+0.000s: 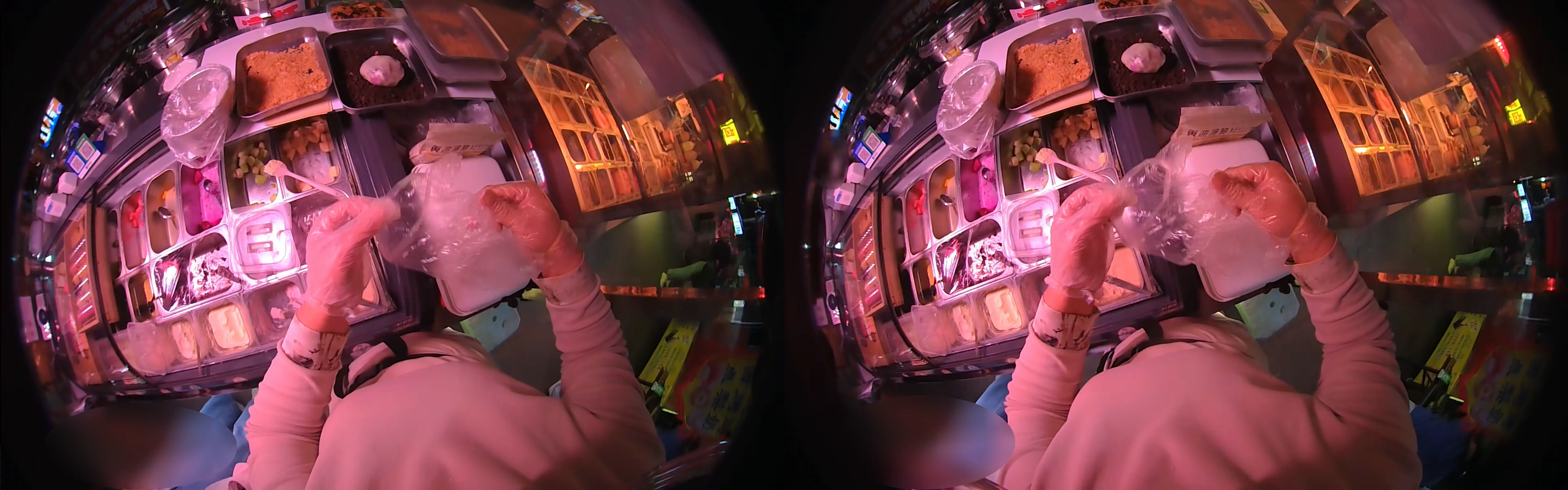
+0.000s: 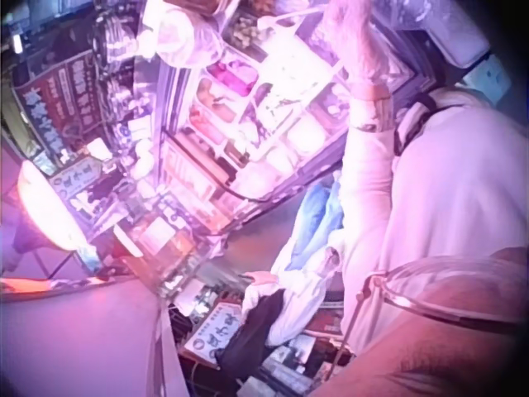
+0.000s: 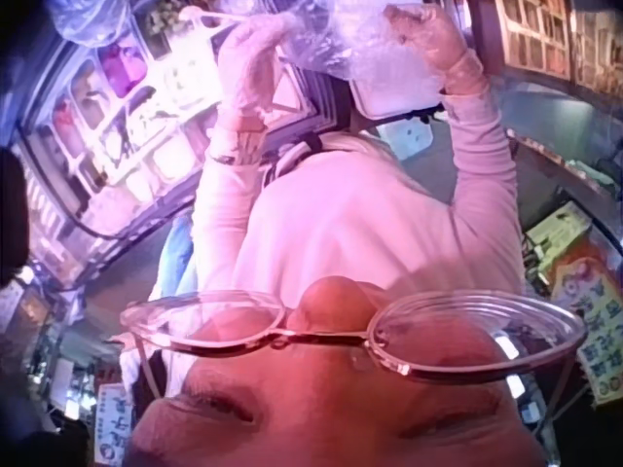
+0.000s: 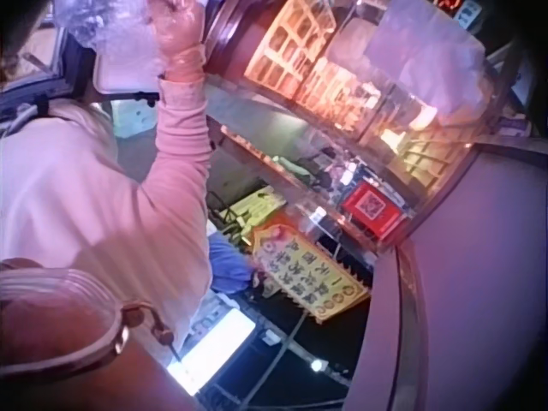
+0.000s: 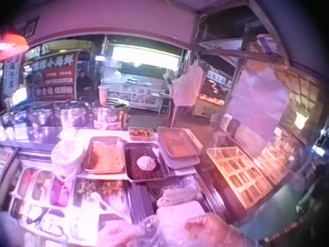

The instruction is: The person scoops a dark paste into a plastic bag, adds colorful fruit pieces, and then coats the bag in a dark crumbly mixture. The person then hands the finished bag to a customer.

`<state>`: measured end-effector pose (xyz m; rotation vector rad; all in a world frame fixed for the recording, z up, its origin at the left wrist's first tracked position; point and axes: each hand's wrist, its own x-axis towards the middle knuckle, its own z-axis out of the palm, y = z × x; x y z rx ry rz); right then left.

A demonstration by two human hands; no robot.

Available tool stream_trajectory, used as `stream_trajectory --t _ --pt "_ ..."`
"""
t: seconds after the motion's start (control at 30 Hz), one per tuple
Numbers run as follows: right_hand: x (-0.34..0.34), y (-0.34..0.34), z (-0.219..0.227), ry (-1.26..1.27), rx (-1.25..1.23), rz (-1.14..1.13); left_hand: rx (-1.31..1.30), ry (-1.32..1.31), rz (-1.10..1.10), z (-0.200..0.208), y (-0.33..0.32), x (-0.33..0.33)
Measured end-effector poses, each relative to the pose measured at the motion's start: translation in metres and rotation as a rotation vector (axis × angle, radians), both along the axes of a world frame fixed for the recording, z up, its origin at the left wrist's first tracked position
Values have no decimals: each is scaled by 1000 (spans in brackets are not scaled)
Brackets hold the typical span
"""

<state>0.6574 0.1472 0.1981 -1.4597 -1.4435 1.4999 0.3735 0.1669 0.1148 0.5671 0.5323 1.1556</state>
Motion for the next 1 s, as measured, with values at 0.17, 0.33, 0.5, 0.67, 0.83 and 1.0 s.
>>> stream_trajectory --t 0.17,0.33,0.5,0.67,0.83,1.0 --pt "-26 -26 12 126 -129 -157 -17 -180 -228 23 -24 -15" --pt "-34 -33 9 -86 -53 -26 -379 -175 -425 39 -45 -13" --pt "-46 -35 6 -712 885 -294 -272 -125 -162 23 -60 -5" --pt "-121 -86 -16 -761 1083 1 -186 -232 -1 25 -77 18" --pt "-122 -76 -49 -720 847 -50 9 -558 -156 10 -80 12" --pt "-147 -76 -49 -666 1144 254 -6 -139 -15 -10 -77 -4"
